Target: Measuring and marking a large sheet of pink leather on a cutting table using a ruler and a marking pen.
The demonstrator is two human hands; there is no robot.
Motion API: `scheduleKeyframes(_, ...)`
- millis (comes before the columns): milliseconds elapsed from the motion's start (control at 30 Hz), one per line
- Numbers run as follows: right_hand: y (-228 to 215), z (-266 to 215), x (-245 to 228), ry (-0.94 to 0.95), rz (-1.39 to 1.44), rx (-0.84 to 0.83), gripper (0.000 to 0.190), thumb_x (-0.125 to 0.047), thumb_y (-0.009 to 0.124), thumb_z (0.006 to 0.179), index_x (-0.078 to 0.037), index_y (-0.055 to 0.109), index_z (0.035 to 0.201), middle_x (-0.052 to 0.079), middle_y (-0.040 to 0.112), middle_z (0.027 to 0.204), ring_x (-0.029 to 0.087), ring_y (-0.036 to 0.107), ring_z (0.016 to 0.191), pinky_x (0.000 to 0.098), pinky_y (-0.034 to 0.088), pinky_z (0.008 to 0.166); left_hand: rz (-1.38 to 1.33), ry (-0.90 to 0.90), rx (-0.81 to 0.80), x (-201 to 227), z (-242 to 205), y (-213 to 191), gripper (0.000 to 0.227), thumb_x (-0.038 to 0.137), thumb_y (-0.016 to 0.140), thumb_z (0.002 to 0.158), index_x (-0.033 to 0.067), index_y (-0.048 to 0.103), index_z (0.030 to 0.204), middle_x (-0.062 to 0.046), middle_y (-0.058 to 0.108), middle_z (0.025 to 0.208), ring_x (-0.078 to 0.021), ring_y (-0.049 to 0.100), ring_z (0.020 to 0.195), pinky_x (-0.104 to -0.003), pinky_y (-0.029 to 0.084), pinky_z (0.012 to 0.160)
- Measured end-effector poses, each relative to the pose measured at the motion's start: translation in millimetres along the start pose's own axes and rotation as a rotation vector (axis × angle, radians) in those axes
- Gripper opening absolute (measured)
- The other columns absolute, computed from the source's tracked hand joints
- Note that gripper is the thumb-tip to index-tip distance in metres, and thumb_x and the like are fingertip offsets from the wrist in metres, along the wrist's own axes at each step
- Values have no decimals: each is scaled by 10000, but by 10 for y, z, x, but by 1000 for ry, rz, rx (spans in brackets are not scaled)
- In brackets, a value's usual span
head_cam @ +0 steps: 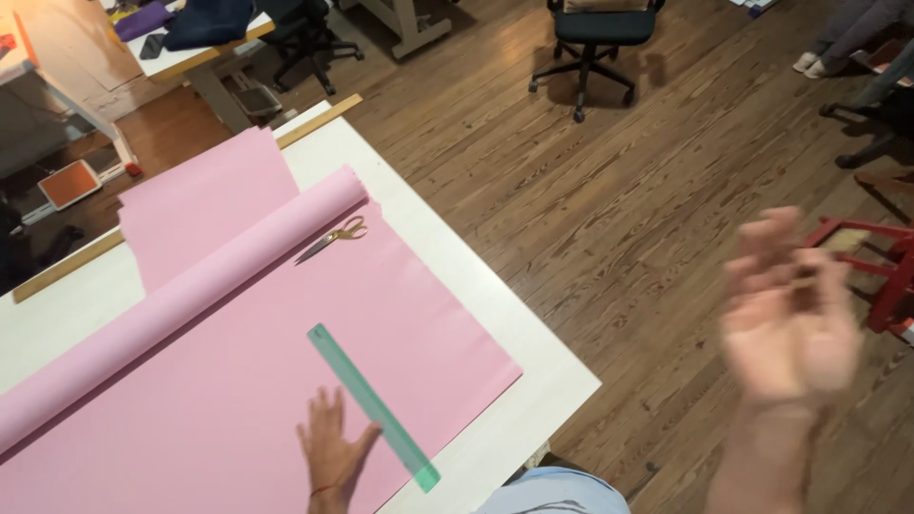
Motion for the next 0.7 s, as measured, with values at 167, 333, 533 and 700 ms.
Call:
scheduleKeyframes(167, -683, -345, -178, -297, -45, 232, 224, -175, 470, 1224, -8, 562, 1108, 134, 613, 1382, 235, 578, 1296, 327, 504, 1126, 161, 93, -302, 369, -86, -401, 1109, 726, 720, 732, 167, 272, 1577, -67, 132, 1693, -254, 34, 1576, -551, -68, 1247)
scheduleKeyframes(333, -617, -957, 427, -433, -139, 291, 169, -115, 521, 1260, 10, 587, 1167, 130, 624, 1284, 208, 589, 1205, 276, 503, 1067, 172, 158, -335, 98, -134, -482, 1093, 761, 685, 735, 187, 286, 1575, -21, 165, 1685, -222, 46, 1569, -573, -95, 1250)
scheduleKeyframes(533, -583, -1595, 787, -389, 49, 516, 141, -134, 531, 1106, -17, 575, 1039, 145, 736, 1337, 266, 690, 1288, 357, 583, 1069, 152, 169, -360, -490, -405, -632, 1071, 769, 676, 744, 182, 318, 1564, -25, 196, 1683, -220, 63, 1574, -577, -90, 1258)
scheduleKeyframes(700, -475, -1809, 923, -401, -157, 352, 188, -113, 467, 1269, -17, 589, 1163, 75, 624, 1291, 190, 607, 1299, 248, 490, 1083, -130, 233, -188, -1066, -591, -562, 1047, 669, 678, 821, 132, 246, 1608, -98, 184, 1685, -270, 99, 1564, -507, -26, 1261)
Point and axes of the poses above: each hand's wrist, its own z-axis towards the middle knuckle, its own y-axis out of the palm, x = y × z, the point moved 2 cm from there along z, towards the middle knuckle
